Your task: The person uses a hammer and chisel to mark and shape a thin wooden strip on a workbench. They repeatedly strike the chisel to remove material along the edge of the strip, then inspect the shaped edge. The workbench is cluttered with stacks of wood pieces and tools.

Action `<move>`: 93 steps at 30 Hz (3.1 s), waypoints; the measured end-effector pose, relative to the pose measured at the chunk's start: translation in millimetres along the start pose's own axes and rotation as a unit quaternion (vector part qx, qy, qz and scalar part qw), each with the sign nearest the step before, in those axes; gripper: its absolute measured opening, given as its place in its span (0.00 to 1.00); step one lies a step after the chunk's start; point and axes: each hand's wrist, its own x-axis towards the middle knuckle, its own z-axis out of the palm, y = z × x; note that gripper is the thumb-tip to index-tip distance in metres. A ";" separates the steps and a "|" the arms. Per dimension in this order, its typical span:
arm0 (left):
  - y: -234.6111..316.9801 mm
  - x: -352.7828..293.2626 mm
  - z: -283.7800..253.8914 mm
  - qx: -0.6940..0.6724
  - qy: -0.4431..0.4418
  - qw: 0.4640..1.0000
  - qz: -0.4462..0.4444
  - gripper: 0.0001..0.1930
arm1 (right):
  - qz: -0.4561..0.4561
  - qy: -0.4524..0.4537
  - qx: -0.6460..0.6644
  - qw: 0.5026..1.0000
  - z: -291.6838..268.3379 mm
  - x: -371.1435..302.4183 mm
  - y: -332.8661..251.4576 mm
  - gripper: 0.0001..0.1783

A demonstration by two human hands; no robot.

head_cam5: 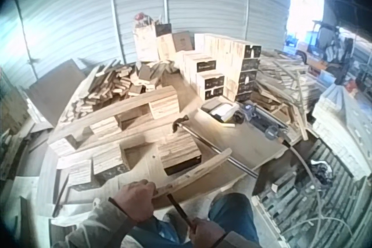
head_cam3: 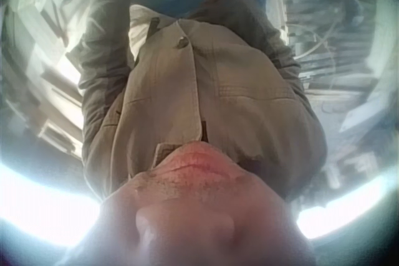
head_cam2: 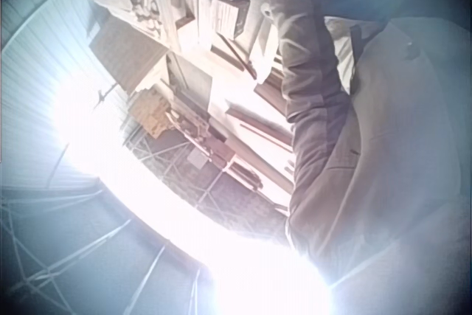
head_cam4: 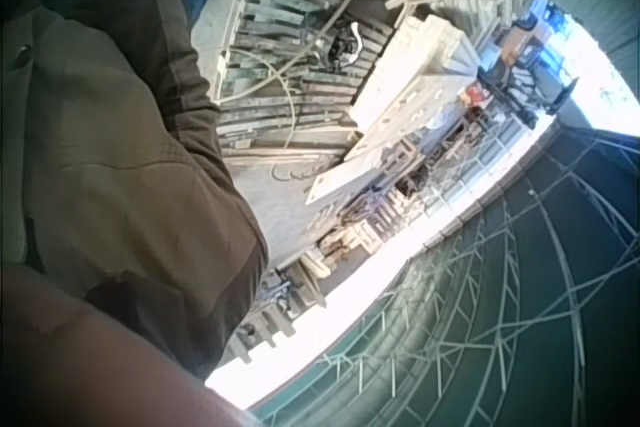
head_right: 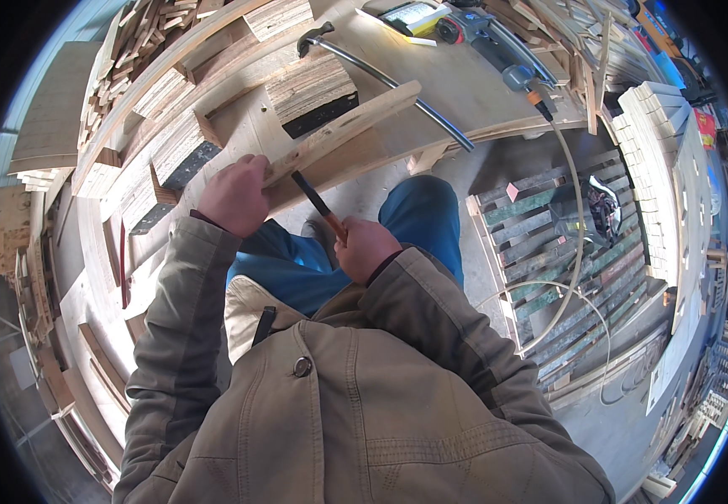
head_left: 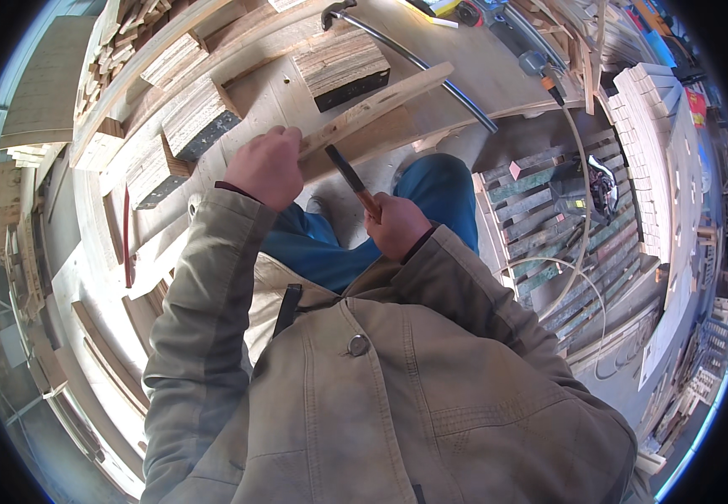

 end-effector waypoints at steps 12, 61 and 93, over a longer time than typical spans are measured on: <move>2.0 2.2 -6.5 -0.082 0.057 0.994 0.035 0.19 | 0.025 -0.052 0.020 0.998 -1.9 -8.8 6.6 0.16; 17.6 4.4 -14.6 0.020 0.042 0.999 -0.024 0.30 | 0.023 -0.064 0.036 0.997 2.3 -8.6 25.0 0.16; 9.1 0.4 -6.6 0.024 0.013 1.000 -0.004 0.11 | 0.019 -0.023 0.094 0.995 -4.0 -9.6 -2.9 0.16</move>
